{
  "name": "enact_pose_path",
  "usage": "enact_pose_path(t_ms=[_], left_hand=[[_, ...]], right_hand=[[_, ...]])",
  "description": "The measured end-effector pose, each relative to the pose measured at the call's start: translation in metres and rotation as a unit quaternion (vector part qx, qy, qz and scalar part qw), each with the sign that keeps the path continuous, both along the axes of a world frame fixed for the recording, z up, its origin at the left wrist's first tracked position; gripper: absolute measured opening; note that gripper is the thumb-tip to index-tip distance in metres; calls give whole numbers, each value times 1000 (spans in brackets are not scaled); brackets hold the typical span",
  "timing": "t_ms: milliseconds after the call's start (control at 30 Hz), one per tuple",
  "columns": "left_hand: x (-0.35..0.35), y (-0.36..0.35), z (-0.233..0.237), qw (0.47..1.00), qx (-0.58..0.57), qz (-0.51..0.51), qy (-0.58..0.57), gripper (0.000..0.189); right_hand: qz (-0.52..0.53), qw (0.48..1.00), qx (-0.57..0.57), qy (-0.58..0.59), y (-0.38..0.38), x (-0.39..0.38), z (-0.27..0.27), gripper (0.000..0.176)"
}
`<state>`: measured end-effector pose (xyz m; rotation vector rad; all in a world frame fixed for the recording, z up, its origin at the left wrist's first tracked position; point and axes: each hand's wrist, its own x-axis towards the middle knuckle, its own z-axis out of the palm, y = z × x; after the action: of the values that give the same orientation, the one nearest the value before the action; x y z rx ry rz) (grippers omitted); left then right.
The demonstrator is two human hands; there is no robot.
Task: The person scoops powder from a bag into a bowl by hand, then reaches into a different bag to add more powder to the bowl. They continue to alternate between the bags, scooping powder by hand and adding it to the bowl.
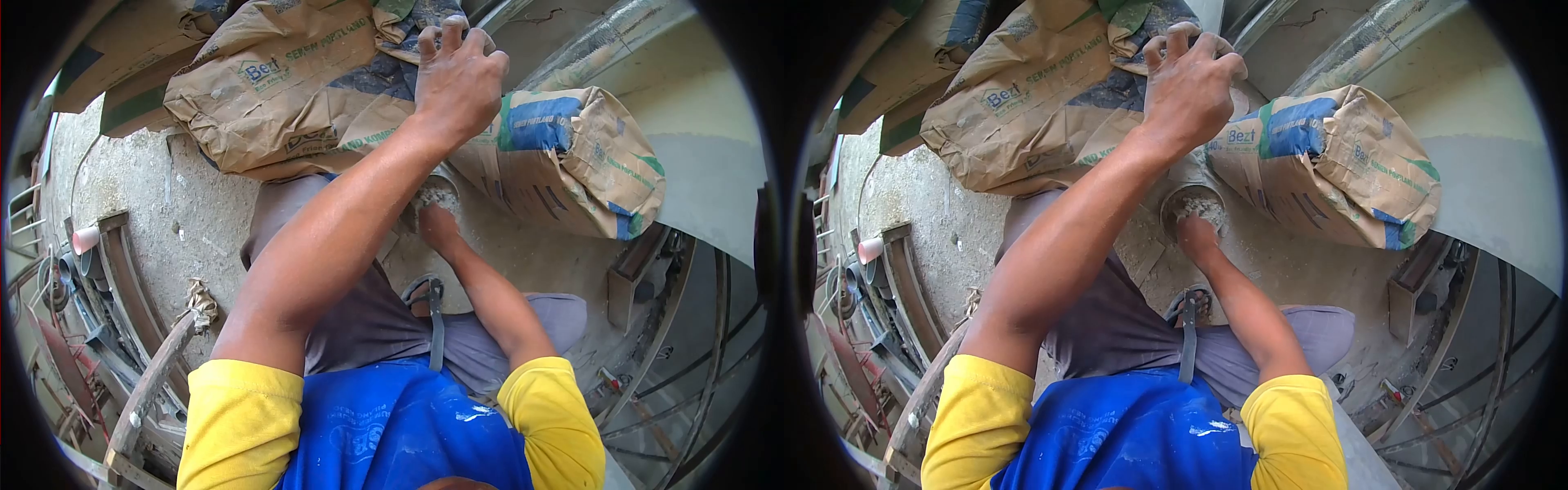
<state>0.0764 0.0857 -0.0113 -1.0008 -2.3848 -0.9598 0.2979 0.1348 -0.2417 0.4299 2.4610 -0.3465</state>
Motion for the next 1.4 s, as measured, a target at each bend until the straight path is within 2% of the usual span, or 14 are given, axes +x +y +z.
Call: enact_pose_path(t_ms=[100, 233, 300, 433, 500, 633, 700, 833, 933, 1000, 1133, 1200, 1300, 1400], left_hand=[[0, 0, 1, 1000, -7, 0, -4, 19], [0, 0, 0, 1000, -2, -2, 2, 19], [0, 0, 0, 1000, -1, -6, -8, 19], [0, 1, 0, 1000, 5, -2, -2, 19], [-1, 0, 0, 1000, 13, -4, 8, 19], [0, -2, 1, 1000, 8, -6, -3, 19], [1, 0, 2, 1000, 12, -3, -1, 19], [-1, 0, 0, 1000, 11, -9, 0, 19], [-1, 0, 0, 1000, 12, -4, -8, 19], [-1, 0, 0, 1000, 8, -5, -8, 19], [-1, 1, 1, 1000, 7, -11, -2, 20], [0, 0, 1, 1000, 8, -7, -10, 19], [-1, -1, 0, 1000, 6, -9, -9, 20], [0, 0, 1, 1000, -4, -9, -14, 20]], right_hand=[[57, 993, -24, -96, 8, -17, 40, 25], [38, 999, 6, -25, -1, -11, 30, 25], [108, 992, -28, -58, -3, -10, 30, 26], [45, 995, -12, -86, 1, -18, 37, 26], [83, 996, 12, -1, -8, -14, 34, 27], [109, 991, -32, -70, 5, -16, 41, 27], [59, 996, 15, -65, 12, -19, 37, 27], [83, 996, 22, 4, 3, -4, 26, 26], [113, 991, 1, -67, 12, -6, 39, 25], [54, 997, 55, 30, 16, -8, 48, 24], [43, 997, 62, -23, 12, -2, 26, 25], [71, 995, 1, -66, 11, -5, 29, 25], [37, 998, 38, -12, 20, -12, 39, 25], [62, 996, 59, -30, 11, -3, 29, 25]])
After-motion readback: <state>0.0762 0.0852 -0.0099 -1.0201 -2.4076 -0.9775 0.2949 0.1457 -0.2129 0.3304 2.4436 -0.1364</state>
